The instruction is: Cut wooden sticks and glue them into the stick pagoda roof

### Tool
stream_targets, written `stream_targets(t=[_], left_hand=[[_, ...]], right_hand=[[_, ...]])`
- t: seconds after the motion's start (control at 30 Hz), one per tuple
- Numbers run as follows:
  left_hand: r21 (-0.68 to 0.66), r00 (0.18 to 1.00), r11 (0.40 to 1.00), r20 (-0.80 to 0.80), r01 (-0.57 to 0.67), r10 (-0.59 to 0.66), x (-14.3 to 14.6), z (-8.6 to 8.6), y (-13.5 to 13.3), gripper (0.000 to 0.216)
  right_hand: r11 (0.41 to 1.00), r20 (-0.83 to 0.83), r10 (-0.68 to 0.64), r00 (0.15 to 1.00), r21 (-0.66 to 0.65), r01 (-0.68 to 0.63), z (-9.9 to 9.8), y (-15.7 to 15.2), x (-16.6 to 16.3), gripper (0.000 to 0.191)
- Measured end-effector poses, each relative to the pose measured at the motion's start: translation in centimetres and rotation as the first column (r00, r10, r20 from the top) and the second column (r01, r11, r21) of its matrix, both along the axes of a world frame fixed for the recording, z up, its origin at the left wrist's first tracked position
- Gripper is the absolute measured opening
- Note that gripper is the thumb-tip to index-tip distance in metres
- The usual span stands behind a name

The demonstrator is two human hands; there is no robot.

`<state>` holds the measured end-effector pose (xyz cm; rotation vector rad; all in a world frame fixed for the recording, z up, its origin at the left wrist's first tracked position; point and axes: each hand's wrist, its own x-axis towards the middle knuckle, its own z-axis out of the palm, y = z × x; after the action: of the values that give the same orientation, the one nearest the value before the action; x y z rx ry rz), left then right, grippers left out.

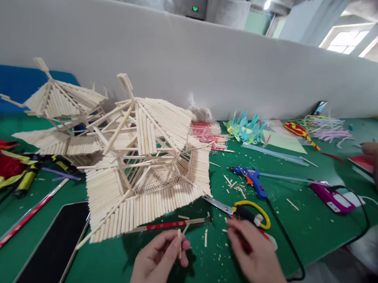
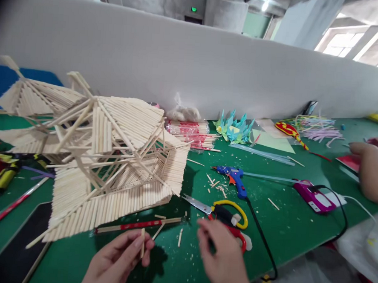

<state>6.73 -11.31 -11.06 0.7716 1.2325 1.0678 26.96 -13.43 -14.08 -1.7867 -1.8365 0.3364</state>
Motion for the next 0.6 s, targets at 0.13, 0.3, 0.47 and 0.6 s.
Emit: stream_targets(t=[0.13, 0.3, 0.47, 0.6], left_hand=[[-0.121, 0.992, 0.993, 0.127, -0.012, 0.027, -0.1, -0.1, -0.5, 0.018], [-0.150, 0.991, 0.985, 0.088, -0.089, 0.103, -1.0, -0.8, -1.1, 0.018], [-0.094, 0.995, 0.992, 0.034, -0.089, 0.093, -1.0, -0.7, -1.4, 0.020], [-0.093, 0.996, 0.993, 0.039, -0.072, 0.076, -0.5, -0.5, -1.6, 0.022]], right_hand=[[0.991, 0.125, -0.082, 0.989, -0.097, 0.094, -1.0, 0.6, 5.7, 0.038], [0.972, 0.195, -0.050, 0.980, -0.215, 0.093, -1.6, 2.0, 7.3, 0.041], [0.968, 0.199, -0.055, 0.978, -0.228, 0.101, -0.3, 3.0, 7.0, 0.028], [0.984, 0.086, -0.051, 0.995, -0.163, 0.065, 1.8, 3.7, 4.0, 0.031]])
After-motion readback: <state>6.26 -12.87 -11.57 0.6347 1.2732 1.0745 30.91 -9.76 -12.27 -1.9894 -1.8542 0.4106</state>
